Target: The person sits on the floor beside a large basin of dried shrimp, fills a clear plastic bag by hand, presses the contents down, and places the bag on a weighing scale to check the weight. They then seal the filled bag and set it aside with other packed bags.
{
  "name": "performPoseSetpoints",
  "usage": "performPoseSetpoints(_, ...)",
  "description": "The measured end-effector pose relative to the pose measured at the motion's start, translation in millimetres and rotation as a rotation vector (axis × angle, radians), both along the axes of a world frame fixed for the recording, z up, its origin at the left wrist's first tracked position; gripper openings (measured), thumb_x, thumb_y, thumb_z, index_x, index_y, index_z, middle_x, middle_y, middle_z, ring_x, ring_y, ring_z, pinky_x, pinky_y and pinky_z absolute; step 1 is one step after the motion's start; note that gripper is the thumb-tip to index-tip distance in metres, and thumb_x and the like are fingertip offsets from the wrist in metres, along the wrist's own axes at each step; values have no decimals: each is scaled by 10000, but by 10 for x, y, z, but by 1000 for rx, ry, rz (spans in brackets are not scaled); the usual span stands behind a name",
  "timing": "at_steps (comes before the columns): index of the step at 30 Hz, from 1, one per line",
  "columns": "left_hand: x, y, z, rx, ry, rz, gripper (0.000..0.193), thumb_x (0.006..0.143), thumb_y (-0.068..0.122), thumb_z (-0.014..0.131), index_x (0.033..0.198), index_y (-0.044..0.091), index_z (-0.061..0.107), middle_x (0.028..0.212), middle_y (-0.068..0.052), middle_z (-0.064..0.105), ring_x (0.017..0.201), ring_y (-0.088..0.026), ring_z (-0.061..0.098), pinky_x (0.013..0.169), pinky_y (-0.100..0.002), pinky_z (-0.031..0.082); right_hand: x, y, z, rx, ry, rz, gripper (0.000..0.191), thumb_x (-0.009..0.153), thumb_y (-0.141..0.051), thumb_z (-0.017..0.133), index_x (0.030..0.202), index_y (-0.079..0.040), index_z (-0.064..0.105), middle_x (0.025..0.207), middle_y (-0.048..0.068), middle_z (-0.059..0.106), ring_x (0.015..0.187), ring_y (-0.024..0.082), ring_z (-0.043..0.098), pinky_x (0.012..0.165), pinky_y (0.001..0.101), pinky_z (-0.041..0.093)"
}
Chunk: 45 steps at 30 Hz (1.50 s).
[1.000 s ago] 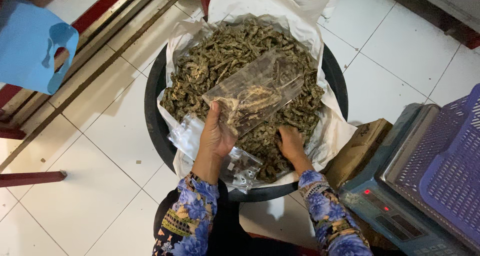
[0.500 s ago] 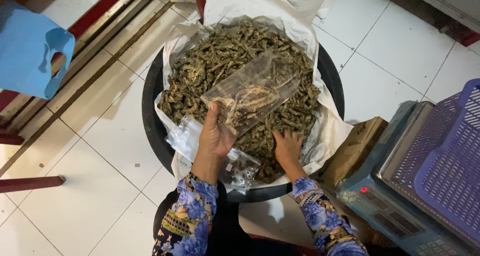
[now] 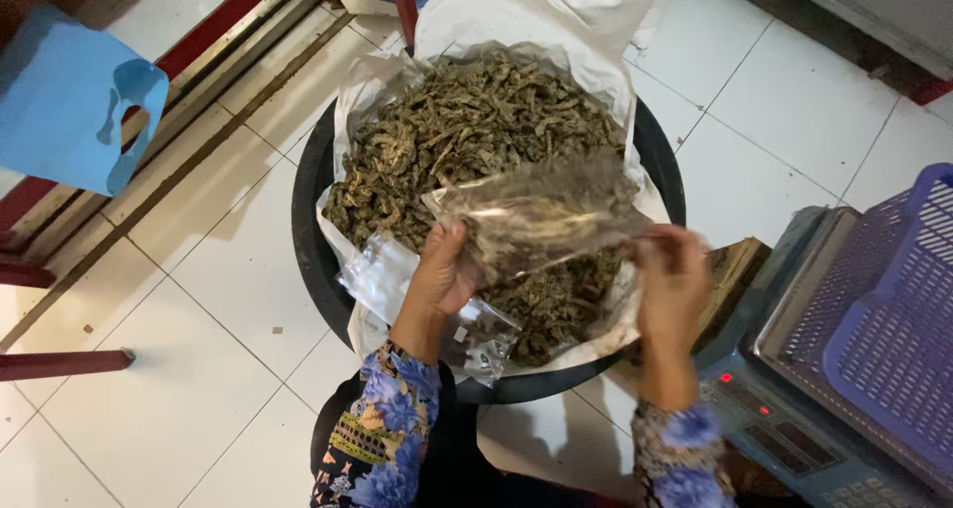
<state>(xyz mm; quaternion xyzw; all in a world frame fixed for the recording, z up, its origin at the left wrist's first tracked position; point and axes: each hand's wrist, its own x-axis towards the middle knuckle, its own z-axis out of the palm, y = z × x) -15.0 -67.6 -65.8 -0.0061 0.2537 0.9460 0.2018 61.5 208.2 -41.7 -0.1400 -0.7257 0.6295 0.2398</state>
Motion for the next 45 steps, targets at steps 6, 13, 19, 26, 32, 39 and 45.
performPoseSetpoints(6, 14, 104, 19, -97, 57, -37, 615, 837, 244, 888, 1341, 66, 585, 1252, -47, 679, 1170, -202, 656, 1036, -429, 542, 429, 168, 1043, -299, 483, -4, 213, 1079, 124, 613, 1225, -27, 576, 1023, 118, 664, 932, 220, 714, 886, 372, 643)
performPoseSetpoints(13, 55, 231, 9, -220, 83, -97, 595, 837, 212, 870, 1329, 42, 582, 1226, -67, 699, 1122, -199, 681, 991, -400, 569, 299, -169, 876, -191, 194, 155, 353, 881, 99, 758, 1127, -52, 554, 1100, 54, 587, 1036, 155, 639, 903, 292, 565)
performPoseSetpoints(19, 7, 35, 108, -217, -16, -28, 509, 834, 234, 863, 1208, 49, 573, 1135, -106, 715, 1048, -231, 723, 931, -430, 616, 52, -355, 1221, 252, -114, 295, 181, 897, -114, 786, 1072, -91, 749, 1036, 59, 697, 1013, 170, 697, 881, 317, 566)
performPoseSetpoints(26, 64, -172, 244, -147, 37, 39, 515, 902, 312, 824, 1301, 76, 599, 1228, -46, 691, 1123, -184, 677, 987, -385, 573, -255, 63, 1243, 258, 172, 521, 181, 1057, -233, 662, 1136, -104, 761, 1099, 88, 698, 1001, 193, 608, 935, 333, 484)
performPoseSetpoints(32, -40, -251, 277, 10, 16, 77, 514, 925, 419, 765, 1295, 96, 612, 1286, -60, 673, 1196, -233, 642, 1055, -458, 520, -1054, -253, -125, -361, -62, 83, 79, 943, -106, 654, 1017, -130, 668, 1015, -1, 699, 914, 145, 654, 772, 362, 538)
performPoseSetpoints(39, -86, -206, 324, 5, -35, 137, 541, 904, 481, 736, 1282, 108, 628, 1313, -60, 673, 1250, -268, 594, 1089, -490, 469, -1100, -1154, -1489, 1106, -446, 443, 347, 875, -156, 688, 1219, -111, 704, 1333, 203, 603, 1283, 438, 543, 1051, 574, 445)
performPoseSetpoints(45, -134, -211, 57, 0, -46, 162, 371, 975, 449, 753, 1101, 128, 616, 1185, -17, 657, 1201, -236, 578, 1066, -500, 483, -992, -931, -1370, 720, -388, 344, 360, 929, -107, 634, 1272, 2, 641, 1217, 258, 665, 1037, 433, 653, 890, 504, 545)
